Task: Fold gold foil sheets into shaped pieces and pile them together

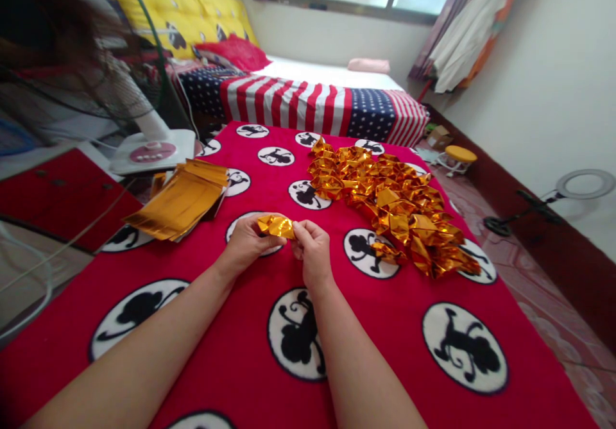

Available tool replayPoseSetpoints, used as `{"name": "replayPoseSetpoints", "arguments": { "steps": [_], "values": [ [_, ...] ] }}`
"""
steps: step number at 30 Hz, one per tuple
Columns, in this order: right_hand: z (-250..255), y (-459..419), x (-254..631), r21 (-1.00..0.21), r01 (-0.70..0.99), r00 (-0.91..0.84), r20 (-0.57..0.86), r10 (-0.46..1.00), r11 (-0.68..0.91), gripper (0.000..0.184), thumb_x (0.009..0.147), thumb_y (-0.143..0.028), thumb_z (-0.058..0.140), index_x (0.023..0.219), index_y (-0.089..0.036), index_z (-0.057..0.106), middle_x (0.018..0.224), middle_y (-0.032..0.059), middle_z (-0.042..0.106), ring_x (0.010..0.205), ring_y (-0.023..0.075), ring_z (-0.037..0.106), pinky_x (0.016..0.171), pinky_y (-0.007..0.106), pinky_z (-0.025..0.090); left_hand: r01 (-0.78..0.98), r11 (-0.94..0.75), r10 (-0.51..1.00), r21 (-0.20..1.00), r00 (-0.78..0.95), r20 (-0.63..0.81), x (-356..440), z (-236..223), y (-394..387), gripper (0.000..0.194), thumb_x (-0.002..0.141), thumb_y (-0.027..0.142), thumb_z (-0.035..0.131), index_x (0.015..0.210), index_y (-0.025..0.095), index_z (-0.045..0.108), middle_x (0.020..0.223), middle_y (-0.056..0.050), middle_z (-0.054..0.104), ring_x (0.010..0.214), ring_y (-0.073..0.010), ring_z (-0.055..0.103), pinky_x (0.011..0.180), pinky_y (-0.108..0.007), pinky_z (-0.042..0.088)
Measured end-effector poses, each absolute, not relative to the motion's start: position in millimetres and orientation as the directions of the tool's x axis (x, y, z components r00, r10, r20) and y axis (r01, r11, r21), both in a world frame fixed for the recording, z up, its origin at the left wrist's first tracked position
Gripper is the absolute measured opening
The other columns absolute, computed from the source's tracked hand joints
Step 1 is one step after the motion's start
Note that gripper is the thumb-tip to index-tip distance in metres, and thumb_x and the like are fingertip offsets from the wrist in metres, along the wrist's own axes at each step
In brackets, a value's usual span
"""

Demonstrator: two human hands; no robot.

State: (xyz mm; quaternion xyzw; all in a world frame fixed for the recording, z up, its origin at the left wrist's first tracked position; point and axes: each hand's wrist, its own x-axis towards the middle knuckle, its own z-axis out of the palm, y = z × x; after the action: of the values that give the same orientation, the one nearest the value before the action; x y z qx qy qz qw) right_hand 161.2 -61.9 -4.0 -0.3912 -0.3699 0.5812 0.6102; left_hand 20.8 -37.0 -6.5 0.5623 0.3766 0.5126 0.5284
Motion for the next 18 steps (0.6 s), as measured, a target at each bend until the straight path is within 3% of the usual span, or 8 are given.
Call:
{"name": "replayPoseSetpoints", "arguments": {
  "steps": [8,13,18],
  "values": [
    [-5.2,-62.0,162.4,-0.911,-0.412,0.044,0.009,0.999,0.026,0.025,0.076,-0.035,0.069,0.064,-0.018,0.055,0.046,-0.0084,0.042,0.037,0.0035,0.027,0.035,0.018,0.016,-0.073,-0.144,0.964,0.987,0.214,0.156,17.0,-7.0,-36.5,0.031,0.059,0.033,0.085,0.082,0.014,0.075,0.08,-0.004,0.073,0.072,-0.0166,0.064,0.071,-0.026,0.05],
    [-6.3,-61.4,162.5,-0.914,-0.405,0.064,0.012,0.998,0.037,0.025,0.076,-0.036,0.068,0.064,-0.018,0.055,0.045,-0.0084,0.042,0.037,0.0038,0.028,0.035,0.019,0.016,-0.047,-0.17,0.957,0.984,0.232,0.176,16.2,-8.7,-36.5,0.037,0.057,0.029,0.087,0.089,0.015,0.076,0.082,-0.004,0.073,0.075,-0.0176,0.063,0.072,-0.025,0.049],
    [-5.4,-62.5,162.1,-0.915,-0.399,0.061,0.031,0.998,0.053,0.025,0.077,-0.035,0.068,0.063,-0.018,0.055,0.046,-0.0081,0.042,0.037,0.0035,0.028,0.036,0.019,0.016,-0.05,-0.204,0.956,0.978,0.206,0.21,16.9,-7.5,-36.8,0.021,0.065,0.03,0.082,0.08,0.016,0.076,0.077,-0.002,0.071,0.071,-0.0148,0.06,0.068,-0.023,0.047]
  ]
}}
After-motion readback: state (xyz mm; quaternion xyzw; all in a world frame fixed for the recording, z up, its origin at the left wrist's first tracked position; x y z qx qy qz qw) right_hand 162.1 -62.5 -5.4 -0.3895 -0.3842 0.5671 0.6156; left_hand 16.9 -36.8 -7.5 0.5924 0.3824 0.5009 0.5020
